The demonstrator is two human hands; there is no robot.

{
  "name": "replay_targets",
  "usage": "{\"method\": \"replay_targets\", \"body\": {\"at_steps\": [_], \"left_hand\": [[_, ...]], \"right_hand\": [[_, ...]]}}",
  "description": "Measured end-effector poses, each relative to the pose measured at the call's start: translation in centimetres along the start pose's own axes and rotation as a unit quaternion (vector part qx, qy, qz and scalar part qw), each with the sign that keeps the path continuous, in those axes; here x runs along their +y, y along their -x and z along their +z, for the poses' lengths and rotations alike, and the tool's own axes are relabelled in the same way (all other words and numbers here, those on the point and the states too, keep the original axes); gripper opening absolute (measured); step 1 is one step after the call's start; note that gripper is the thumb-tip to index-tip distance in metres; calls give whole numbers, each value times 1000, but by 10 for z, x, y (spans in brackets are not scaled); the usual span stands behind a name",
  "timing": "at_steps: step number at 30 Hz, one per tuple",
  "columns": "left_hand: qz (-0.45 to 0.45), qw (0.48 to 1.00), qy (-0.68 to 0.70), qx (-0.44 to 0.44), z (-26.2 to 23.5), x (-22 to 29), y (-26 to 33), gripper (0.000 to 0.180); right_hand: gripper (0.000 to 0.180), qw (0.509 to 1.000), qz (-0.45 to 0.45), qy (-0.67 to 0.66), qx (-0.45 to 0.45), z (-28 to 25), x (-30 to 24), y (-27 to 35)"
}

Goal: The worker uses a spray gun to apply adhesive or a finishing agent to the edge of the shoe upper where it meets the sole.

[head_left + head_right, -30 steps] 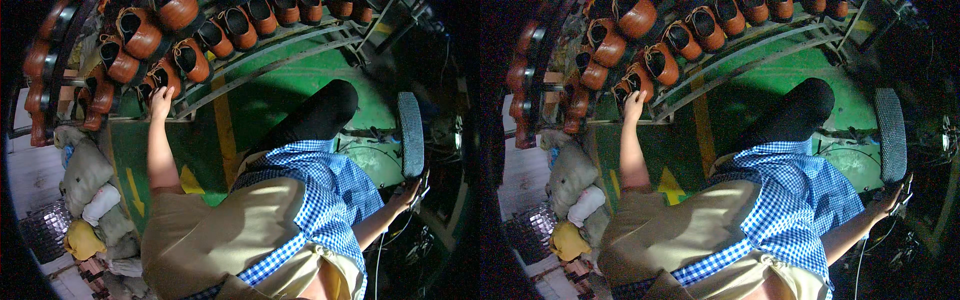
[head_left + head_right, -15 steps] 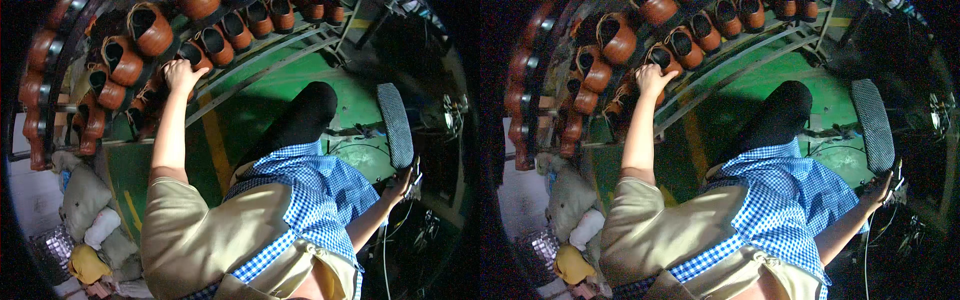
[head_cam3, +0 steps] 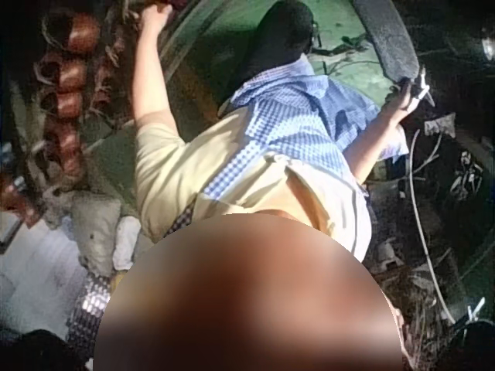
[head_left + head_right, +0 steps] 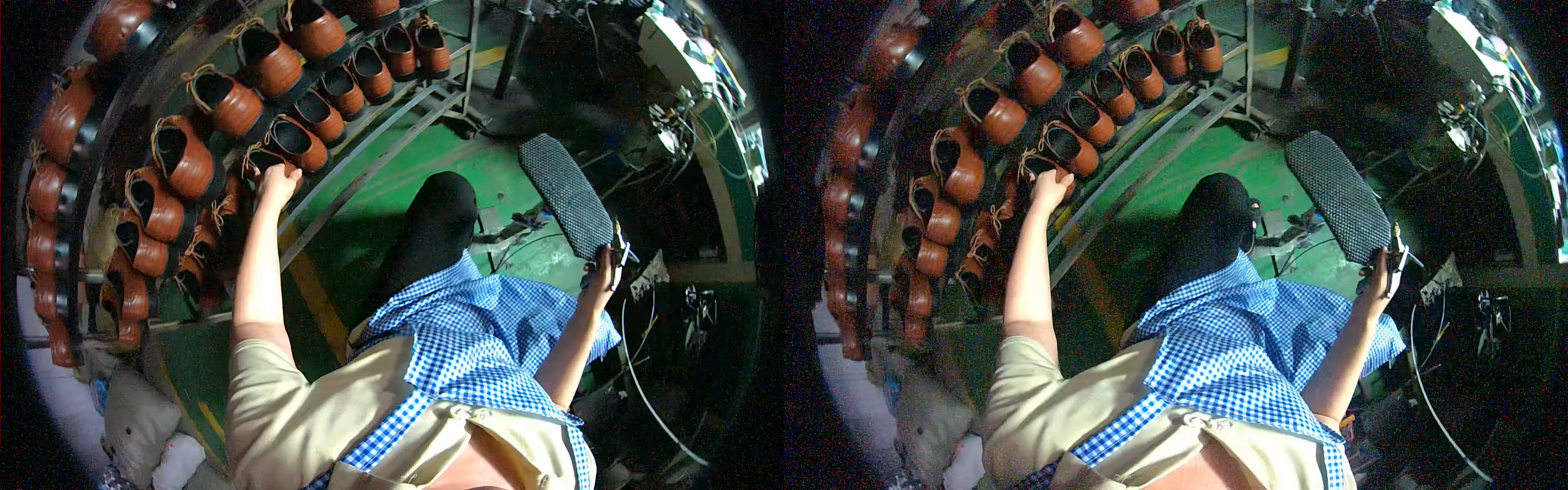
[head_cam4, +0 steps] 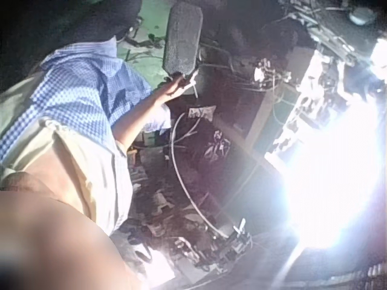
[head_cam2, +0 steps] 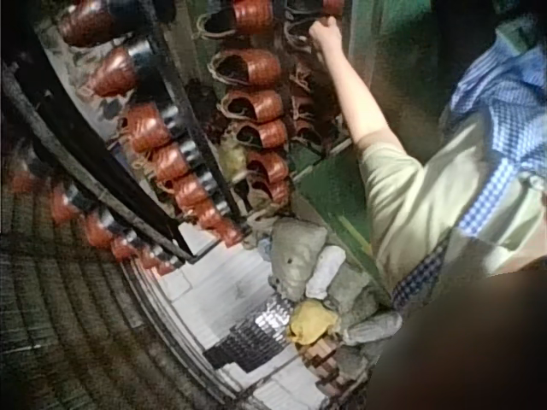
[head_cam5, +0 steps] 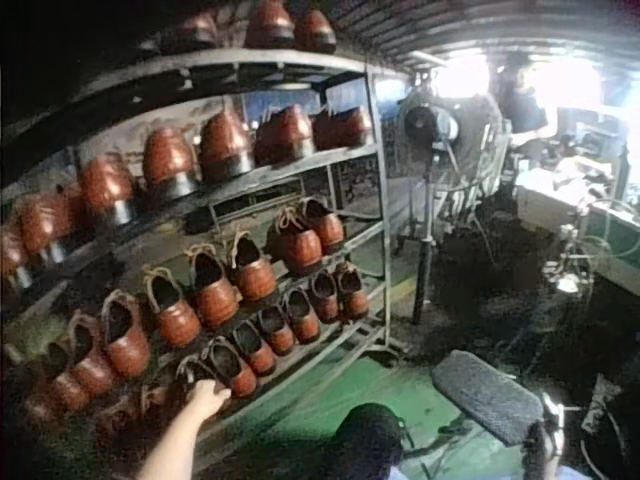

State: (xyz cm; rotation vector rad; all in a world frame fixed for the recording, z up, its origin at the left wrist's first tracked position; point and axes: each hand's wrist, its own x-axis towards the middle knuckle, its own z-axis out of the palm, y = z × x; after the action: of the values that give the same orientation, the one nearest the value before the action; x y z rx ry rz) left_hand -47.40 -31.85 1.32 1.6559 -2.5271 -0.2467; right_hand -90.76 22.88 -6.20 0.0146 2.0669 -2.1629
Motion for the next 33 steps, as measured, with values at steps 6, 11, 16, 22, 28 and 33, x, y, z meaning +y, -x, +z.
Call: {"method": "replay_targets", "body": {"at_steps": [6, 11, 16, 22, 28, 33], "left_hand": [[15, 999, -37, 23, 12, 26, -15, 44], [30, 999, 26, 35, -19, 10, 27, 45], [23, 936, 346, 65, -79, 28, 101, 38], [100, 881, 456, -81, -154, 104, 206, 38], [410, 852, 302, -125, -147, 227, 194, 49], [619, 760, 198, 16, -95, 364, 158, 37]], "right_hand": [[46, 999, -42, 18, -21, -2, -5, 2], [46, 999, -32, 13, 3, -2, -12, 6], [35, 1000, -2, -8, 5, 0, -12, -4], [32, 995, 16, -45, -88, -3, -31, 16], [30, 993, 7, -27, -117, 22, -56, 52], [51, 984, 20, -48, -173, 40, -64, 81]]}}
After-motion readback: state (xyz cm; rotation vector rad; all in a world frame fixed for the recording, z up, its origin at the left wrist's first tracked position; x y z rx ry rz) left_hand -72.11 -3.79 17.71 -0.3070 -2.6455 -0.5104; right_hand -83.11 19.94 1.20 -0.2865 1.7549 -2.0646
